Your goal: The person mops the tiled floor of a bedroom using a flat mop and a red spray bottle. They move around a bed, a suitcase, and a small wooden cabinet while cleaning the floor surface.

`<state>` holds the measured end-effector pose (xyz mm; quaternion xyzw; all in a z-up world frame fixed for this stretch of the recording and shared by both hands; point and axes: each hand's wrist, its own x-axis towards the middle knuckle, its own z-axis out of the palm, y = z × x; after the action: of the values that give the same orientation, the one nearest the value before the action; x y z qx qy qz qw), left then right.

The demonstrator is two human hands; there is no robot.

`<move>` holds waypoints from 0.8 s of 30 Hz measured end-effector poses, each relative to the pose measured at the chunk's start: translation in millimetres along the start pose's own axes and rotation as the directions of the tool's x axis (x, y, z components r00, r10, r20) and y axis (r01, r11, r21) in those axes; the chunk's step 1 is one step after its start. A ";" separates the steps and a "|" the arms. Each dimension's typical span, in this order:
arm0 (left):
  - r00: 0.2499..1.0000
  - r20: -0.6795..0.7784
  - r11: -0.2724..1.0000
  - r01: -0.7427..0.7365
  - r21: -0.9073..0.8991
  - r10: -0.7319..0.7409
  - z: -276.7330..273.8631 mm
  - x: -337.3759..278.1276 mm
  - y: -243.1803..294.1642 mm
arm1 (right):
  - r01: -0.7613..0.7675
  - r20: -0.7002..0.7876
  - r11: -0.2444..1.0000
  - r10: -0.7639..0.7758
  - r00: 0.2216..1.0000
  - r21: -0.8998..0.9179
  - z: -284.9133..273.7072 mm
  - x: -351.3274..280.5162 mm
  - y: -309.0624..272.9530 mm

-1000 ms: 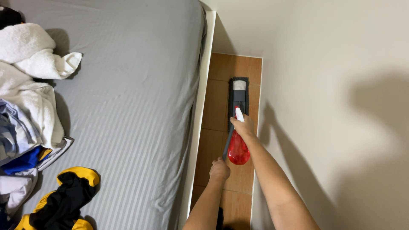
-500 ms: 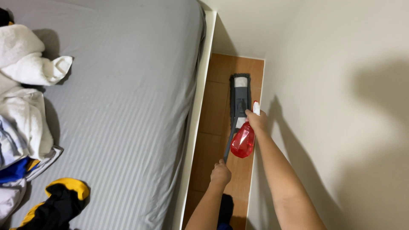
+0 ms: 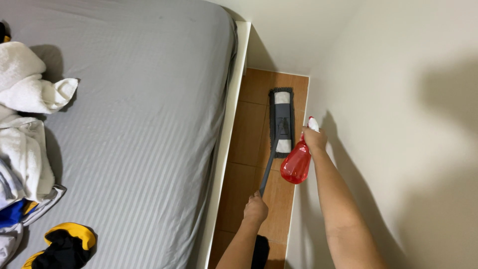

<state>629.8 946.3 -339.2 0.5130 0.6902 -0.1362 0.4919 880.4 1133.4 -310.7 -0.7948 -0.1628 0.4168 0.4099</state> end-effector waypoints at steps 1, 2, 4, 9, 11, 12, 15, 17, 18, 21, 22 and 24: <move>1.000 0.005 1.000 0.002 0.000 -0.002 1.1 -0.5 1.6 | -0.004 -0.001 1.000 0.004 1.000 -0.003 0.3 3.4 6.1; 1.000 0.001 1.000 0.000 0.002 0.000 -0.1 0.6 3.9 | 0.075 0.027 0.996 -0.074 0.997 -0.057 2.1 7.4 9.8; 1.000 -0.005 1.000 -0.002 0.004 0.002 -1.1 2.0 5.8 | 0.156 0.061 0.982 -0.150 0.987 -0.107 3.7 0.4 6.9; 0.999 -0.034 0.999 -0.007 -0.035 0.006 -4.1 1.1 5.0 | 0.089 0.052 0.990 -0.083 0.995 -0.113 10.1 -19.1 2.5; 0.999 -0.037 1.000 -0.016 -0.024 0.015 -10.9 -1.2 7.1 | 0.103 0.075 0.984 -0.093 0.993 -0.146 9.2 -24.9 7.3; 0.999 -0.040 1.000 -0.022 -0.014 0.022 -13.7 -3.1 7.2 | 0.117 0.101 0.977 -0.100 0.990 -0.179 8.7 -28.9 10.6; 0.996 -0.075 0.999 -0.038 0.010 0.039 -19.0 -4.7 6.0 | 0.232 0.262 0.972 -0.216 0.941 -0.031 14.1 -7.5 70.1; 0.994 -0.104 0.998 -0.041 0.048 0.046 -21.0 3.5 -1.2 | 0.265 0.274 0.964 -0.246 0.930 -0.033 20.6 -14.1 93.7; 0.990 -0.129 0.995 -0.037 0.091 0.049 -20.5 7.2 -7.0 | 0.290 0.286 0.956 -0.269 0.920 -0.033 23.6 -18.7 108.6; 0.987 -0.159 0.988 0.003 0.153 0.022 -31.0 6.9 -30.6 | 0.225 0.298 0.972 -0.195 0.934 -0.070 23.1 -72.5 103.3; 0.988 -0.156 0.988 0.009 0.157 0.016 -28.3 0.5 -44.3 | 0.217 0.300 0.974 -0.187 0.935 -0.069 25.8 -85.9 108.6; 0.980 -0.191 0.976 -0.009 0.218 0.051 -29.5 -10.0 -68.3 | 0.282 0.171 0.913 -0.240 0.956 -0.295 34.7 -110.2 111.8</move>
<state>556.3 931.3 -338.5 0.5846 0.7084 -0.1517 0.3652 777.4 1016.7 -351.4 -0.7920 -0.3587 0.3781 0.3179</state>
